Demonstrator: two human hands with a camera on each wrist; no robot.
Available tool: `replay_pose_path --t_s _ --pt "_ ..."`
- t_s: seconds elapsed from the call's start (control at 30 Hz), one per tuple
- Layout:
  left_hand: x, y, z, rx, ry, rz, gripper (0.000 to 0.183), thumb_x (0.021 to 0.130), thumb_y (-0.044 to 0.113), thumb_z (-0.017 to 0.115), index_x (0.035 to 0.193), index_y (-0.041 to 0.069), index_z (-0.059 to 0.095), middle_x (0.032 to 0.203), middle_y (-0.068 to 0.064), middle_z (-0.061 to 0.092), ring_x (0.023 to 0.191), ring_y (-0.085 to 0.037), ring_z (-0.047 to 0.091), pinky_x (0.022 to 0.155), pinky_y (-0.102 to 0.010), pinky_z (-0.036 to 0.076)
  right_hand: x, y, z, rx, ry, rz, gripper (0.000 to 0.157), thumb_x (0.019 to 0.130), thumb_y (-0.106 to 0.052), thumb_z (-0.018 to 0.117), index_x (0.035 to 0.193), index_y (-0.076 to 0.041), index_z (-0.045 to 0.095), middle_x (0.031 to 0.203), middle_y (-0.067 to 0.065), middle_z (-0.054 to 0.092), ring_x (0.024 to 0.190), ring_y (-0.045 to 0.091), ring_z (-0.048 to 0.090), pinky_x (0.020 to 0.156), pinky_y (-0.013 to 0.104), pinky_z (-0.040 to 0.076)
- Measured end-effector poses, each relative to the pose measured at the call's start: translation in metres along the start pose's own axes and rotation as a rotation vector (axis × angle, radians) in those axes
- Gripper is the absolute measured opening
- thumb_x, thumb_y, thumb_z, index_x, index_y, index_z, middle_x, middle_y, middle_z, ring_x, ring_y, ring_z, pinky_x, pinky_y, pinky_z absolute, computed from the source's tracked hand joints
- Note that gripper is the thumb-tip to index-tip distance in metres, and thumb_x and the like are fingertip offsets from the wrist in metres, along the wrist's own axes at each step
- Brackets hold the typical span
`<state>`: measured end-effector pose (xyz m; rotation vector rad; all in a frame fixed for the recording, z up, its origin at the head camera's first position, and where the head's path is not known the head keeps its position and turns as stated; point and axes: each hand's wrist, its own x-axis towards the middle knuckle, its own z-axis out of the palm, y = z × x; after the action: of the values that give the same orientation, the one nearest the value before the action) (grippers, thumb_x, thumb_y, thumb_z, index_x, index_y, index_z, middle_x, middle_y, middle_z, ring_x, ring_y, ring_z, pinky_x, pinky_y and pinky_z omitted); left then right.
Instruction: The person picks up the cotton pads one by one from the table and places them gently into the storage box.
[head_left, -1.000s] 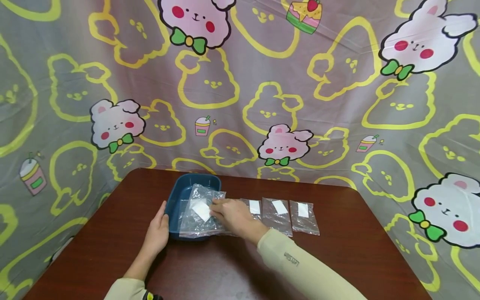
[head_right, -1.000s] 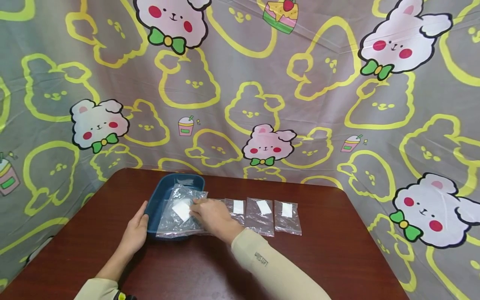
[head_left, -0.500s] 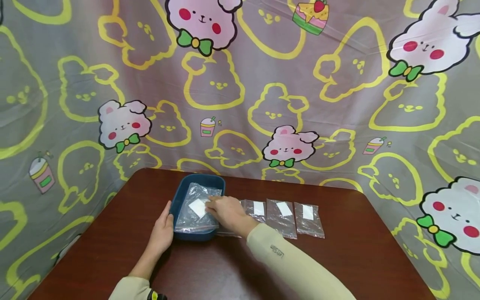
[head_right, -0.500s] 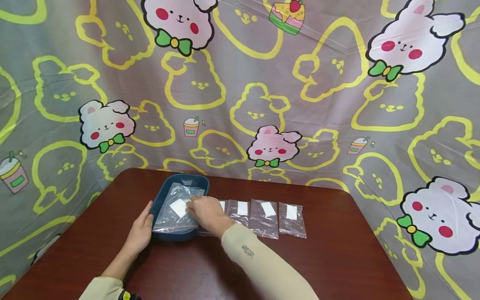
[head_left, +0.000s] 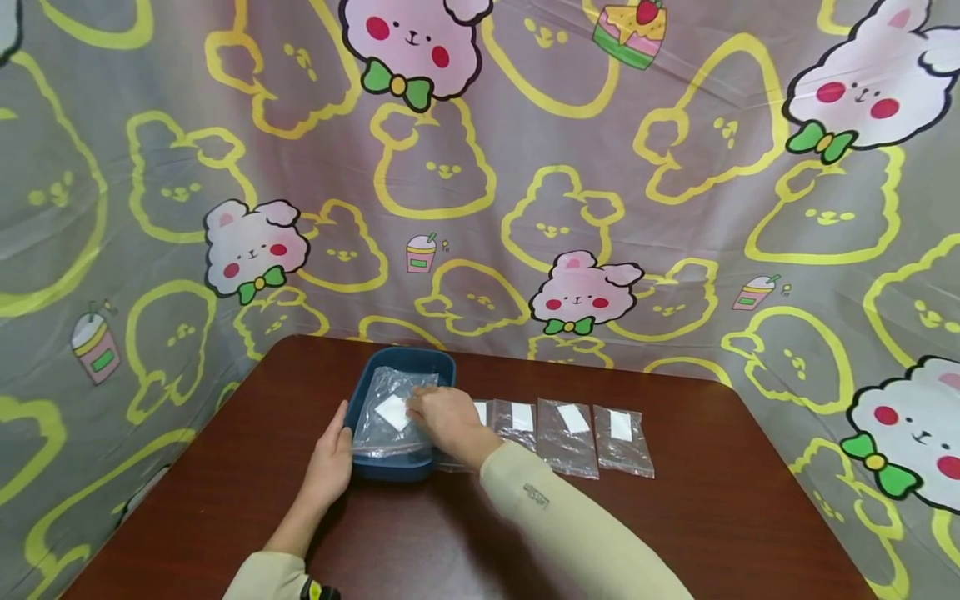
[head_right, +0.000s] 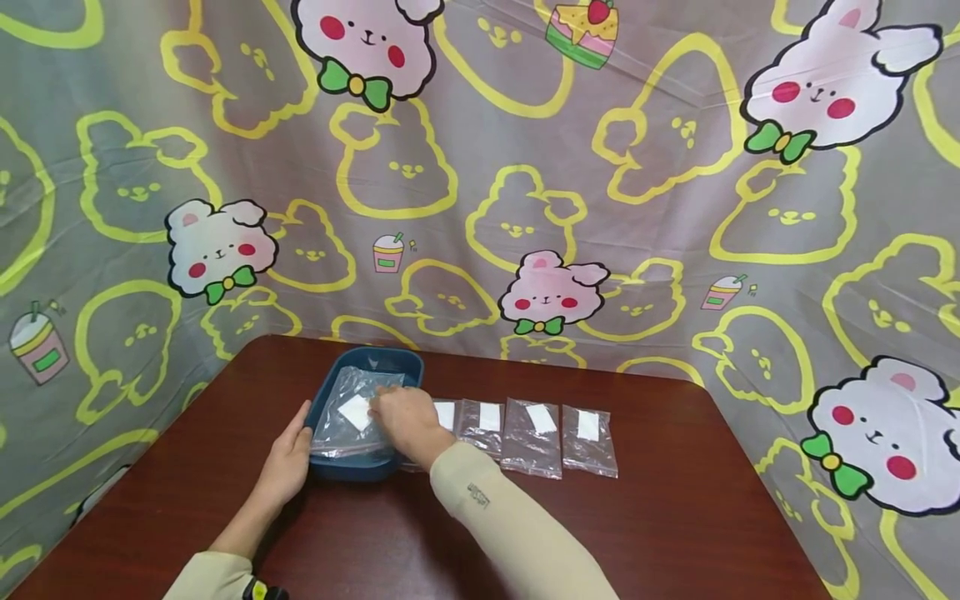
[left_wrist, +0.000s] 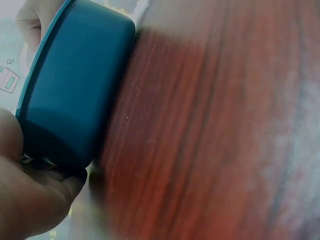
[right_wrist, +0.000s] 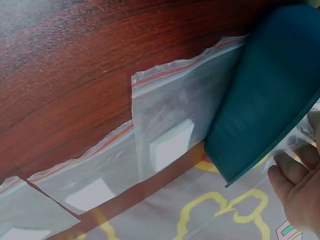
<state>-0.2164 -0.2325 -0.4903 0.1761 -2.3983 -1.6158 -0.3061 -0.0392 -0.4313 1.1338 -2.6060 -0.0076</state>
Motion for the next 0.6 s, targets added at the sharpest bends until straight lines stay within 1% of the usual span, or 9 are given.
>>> replay_pose_path --t_s 0.13,0.33,0.5,0.6 --pt "0.000 -0.001 0.000 -0.001 -0.002 -0.004 0.054 0.108 0.006 0.033 0.160 0.003 0.018 0.163 -0.022 0.020 0.149 -0.038 0.016 0.121 -0.053 0.014 0.004 0.000 0.001 -0.018 -0.010 0.025 0.022 0.101 -0.037 0.060 0.115 -0.029 0.075 0.130 -0.010 0.066 0.104 0.017 0.068 0.074 0.032 0.058" --pt "0.001 0.000 0.001 0.007 -0.013 -0.006 0.054 0.109 0.007 0.033 0.160 0.002 0.017 0.164 -0.021 0.018 0.150 -0.038 0.015 0.120 -0.054 0.014 0.009 0.001 -0.001 -0.009 -0.044 0.075 0.022 0.101 -0.038 0.060 0.115 -0.031 0.075 0.133 -0.010 0.065 0.104 0.017 0.068 0.076 0.032 0.057" --pt "0.001 0.002 0.000 0.008 -0.005 -0.003 0.054 0.108 0.006 0.033 0.160 0.002 0.017 0.163 -0.021 0.019 0.149 -0.038 0.015 0.120 -0.054 0.014 0.011 0.000 -0.001 -0.023 -0.055 0.077 0.019 0.101 -0.038 0.060 0.107 -0.029 0.076 0.124 -0.011 0.068 0.098 0.017 0.067 0.074 0.033 0.057" --pt "0.000 0.002 0.000 0.008 -0.004 -0.008 0.054 0.108 0.006 0.033 0.160 0.002 0.017 0.163 -0.022 0.019 0.149 -0.038 0.015 0.120 -0.054 0.013 0.012 -0.001 0.001 -0.027 -0.061 0.082 0.019 0.101 -0.037 0.060 0.106 -0.028 0.076 0.121 -0.010 0.068 0.097 0.017 0.067 0.073 0.033 0.057"
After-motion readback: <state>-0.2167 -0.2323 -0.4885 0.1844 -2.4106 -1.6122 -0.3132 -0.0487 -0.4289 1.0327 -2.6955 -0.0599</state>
